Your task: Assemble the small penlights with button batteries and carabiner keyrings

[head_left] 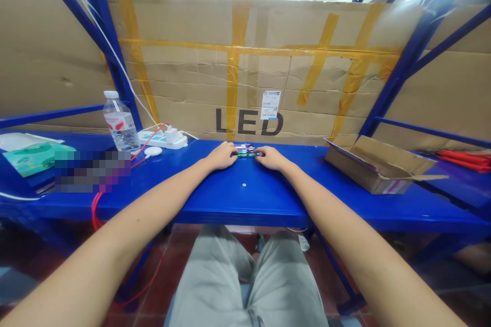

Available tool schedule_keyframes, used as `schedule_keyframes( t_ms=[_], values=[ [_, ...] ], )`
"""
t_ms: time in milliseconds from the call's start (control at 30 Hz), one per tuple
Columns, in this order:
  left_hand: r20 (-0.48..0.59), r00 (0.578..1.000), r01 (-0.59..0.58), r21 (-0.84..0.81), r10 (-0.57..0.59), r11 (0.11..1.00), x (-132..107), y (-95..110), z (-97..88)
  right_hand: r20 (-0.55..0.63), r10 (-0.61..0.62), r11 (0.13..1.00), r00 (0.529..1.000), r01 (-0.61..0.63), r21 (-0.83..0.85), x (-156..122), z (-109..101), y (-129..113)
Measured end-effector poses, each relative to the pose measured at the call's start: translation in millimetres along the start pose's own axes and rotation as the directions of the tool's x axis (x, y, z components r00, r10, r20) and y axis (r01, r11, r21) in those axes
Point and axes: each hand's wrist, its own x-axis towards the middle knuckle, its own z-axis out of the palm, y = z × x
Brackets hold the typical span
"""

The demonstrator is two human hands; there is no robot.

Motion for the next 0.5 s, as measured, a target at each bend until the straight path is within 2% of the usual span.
schedule_keyframes(
  t_ms=[100, 300, 500],
  values=[
    [-0.005, 1.000, 0.000, -0.020, 0.000, 1.000, 0.1, 3.2, -1.1, 0.031, -0.046, 0.997, 0.998, 0.048, -0.052, -0.5, 2.2, -8.6],
    [0.009, 1.000, 0.004, -0.149, -0.002, 0.989, 2.4, 2.9, 3.2, 0.076, -0.078, 0.996, 0.994, 0.081, -0.039, -2.2, 0.3, -14.1],
    [0.048, 0.996, -0.072, -0.122, 0.079, 0.990, 4.2, 9.6, 5.0, 0.049, -0.168, 0.983, 0.985, 0.171, -0.062, -1.3, 4.4, -14.3]
  ],
)
